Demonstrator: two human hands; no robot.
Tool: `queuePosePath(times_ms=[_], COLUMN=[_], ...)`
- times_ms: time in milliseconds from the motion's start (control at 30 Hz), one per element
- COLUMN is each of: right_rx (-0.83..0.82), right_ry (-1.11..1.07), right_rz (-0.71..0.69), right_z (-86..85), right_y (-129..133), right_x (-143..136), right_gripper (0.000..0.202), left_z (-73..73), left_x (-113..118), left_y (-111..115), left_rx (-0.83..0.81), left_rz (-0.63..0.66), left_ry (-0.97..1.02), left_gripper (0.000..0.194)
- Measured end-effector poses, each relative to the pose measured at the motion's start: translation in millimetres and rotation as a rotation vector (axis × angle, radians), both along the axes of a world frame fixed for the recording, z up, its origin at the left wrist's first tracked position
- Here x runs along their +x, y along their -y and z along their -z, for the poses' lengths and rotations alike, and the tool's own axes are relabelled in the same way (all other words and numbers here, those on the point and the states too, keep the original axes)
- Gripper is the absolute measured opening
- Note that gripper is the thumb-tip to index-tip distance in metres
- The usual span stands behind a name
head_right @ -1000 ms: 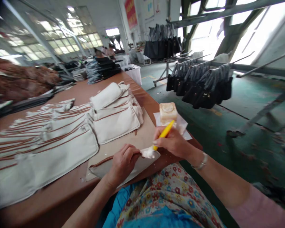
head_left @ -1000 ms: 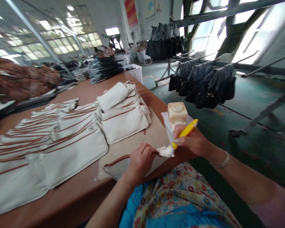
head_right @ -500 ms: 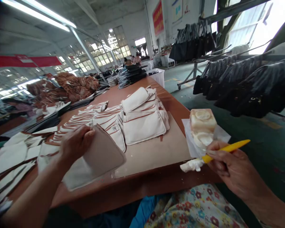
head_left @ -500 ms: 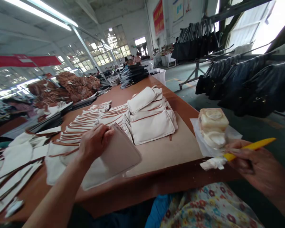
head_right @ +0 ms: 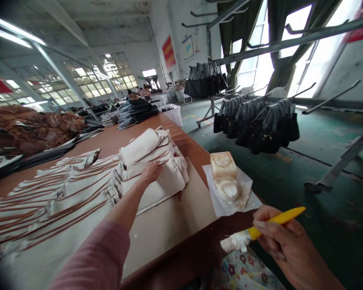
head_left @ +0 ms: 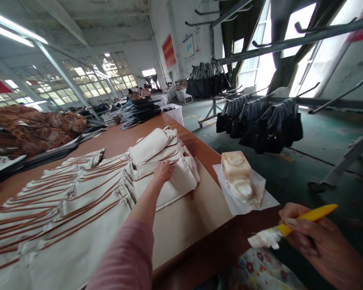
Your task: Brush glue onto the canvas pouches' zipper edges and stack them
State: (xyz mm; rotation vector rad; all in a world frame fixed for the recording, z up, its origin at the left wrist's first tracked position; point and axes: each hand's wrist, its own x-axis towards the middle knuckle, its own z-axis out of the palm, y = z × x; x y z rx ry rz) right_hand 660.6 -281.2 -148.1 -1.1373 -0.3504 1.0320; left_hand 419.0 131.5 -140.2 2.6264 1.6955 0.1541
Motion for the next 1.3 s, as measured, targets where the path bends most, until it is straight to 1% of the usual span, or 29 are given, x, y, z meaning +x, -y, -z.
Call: queuePosePath(times_ms=[67, 167, 233, 300, 367, 433, 533, 600, 700, 767, 833, 900, 967, 1033, 1067, 1133, 1200, 1233, 1300], right_rx=[-0.003, 0.013, 0.032, 0.054, 0.087, 0.144, 0.275, 0.365, 0.476, 0.524, 0.546, 0.547, 0.533, 0.521, 0.520, 0.531, 0.542, 0.539, 0.516], right_ry=[-0.011, -0.039, -0.049, -0.033, 0.001, 0.039, 0.113, 0.177, 0.347, 0.526, 0.730, 0.900, 1.007, 1.031, 1.015, 0.980, 1.003, 1.030, 1.050], right_rz=[0.001, 0.008, 0.013, 0.014, 0.020, 0.030, 0.054, 0.063, 0.043, 0.003, -0.044, -0.064, -0.017, 0.058, 0.072, 0.032, -0.026, -0.029, 0.027], right_z=[0.6, 3.6, 6.5, 7.7, 4.6, -4.2, -26.4, -42.9, -62.1, -69.5, -73.3, -75.3, -77.5, -80.4, -82.0, -84.4, -85.0, -84.4, -81.5], right_y=[3.4, 6.0, 6.5, 5.7, 3.0, -2.5, -15.9, -27.1, -42.6, -49.9, -54.1, -55.3, -52.9, -47.0, -43.2, -35.8, -30.8, -29.5, -28.9], right_x=[4.2, 9.3, 10.3, 9.6, 8.3, 7.8, 8.1, 6.7, -0.5, -6.8, -11.0, -11.4, -9.2, -7.7, -8.0, -10.4, -12.1, -11.6, -7.2], right_gripper=[0.027, 0.028, 0.027, 0.026, 0.025, 0.024, 0.018, 0.013, 0.010, 0.010, 0.011, 0.011, 0.010, 0.011, 0.012, 0.012, 0.012, 0.012, 0.013], left_z=[3.4, 1.9, -3.3, -11.8, -22.4, -32.9, -45.4, -51.9, -61.2, -67.3, -72.4, -76.0, -78.0, -79.0, -79.4, -80.0, -80.9, -81.5, -82.7], left_x=[18.8, 31.8, 34.1, 33.5, 31.1, 27.3, 20.3, 16.1, 11.7, 9.3, 6.4, 3.3, 0.7, -0.4, -0.4, 0.3, 0.6, 0.2, -2.0], left_y=[-7.5, -11.3, -8.2, 1.4, 19.4, 46.7, 100.9, 139.5, 189.0, 212.6, 228.6, 238.9, 245.4, 249.8, 251.7, 256.1, 262.2, 266.0, 274.7], left_rx=[-0.017, -0.057, -0.098, -0.130, -0.159, -0.192, -0.265, -0.346, -0.492, -0.571, -0.624, -0.651, -0.660, -0.645, -0.636, -0.626, -0.617, -0.604, -0.565], left_rz=[-0.053, -0.084, -0.059, 0.004, 0.097, 0.191, 0.327, 0.412, 0.500, 0.544, 0.591, 0.624, 0.640, 0.645, 0.650, 0.665, 0.688, 0.698, 0.723], left_ry=[0.014, 0.032, 0.045, 0.074, 0.121, 0.173, 0.299, 0.413, 0.536, 0.571, 0.575, 0.562, 0.545, 0.531, 0.528, 0.529, 0.530, 0.527, 0.522], left_gripper=[0.044, 0.040, 0.034, 0.030, 0.030, 0.034, 0.035, 0.033, 0.031, 0.029, 0.027, 0.026, 0.026, 0.026, 0.026, 0.026, 0.026, 0.026, 0.024])
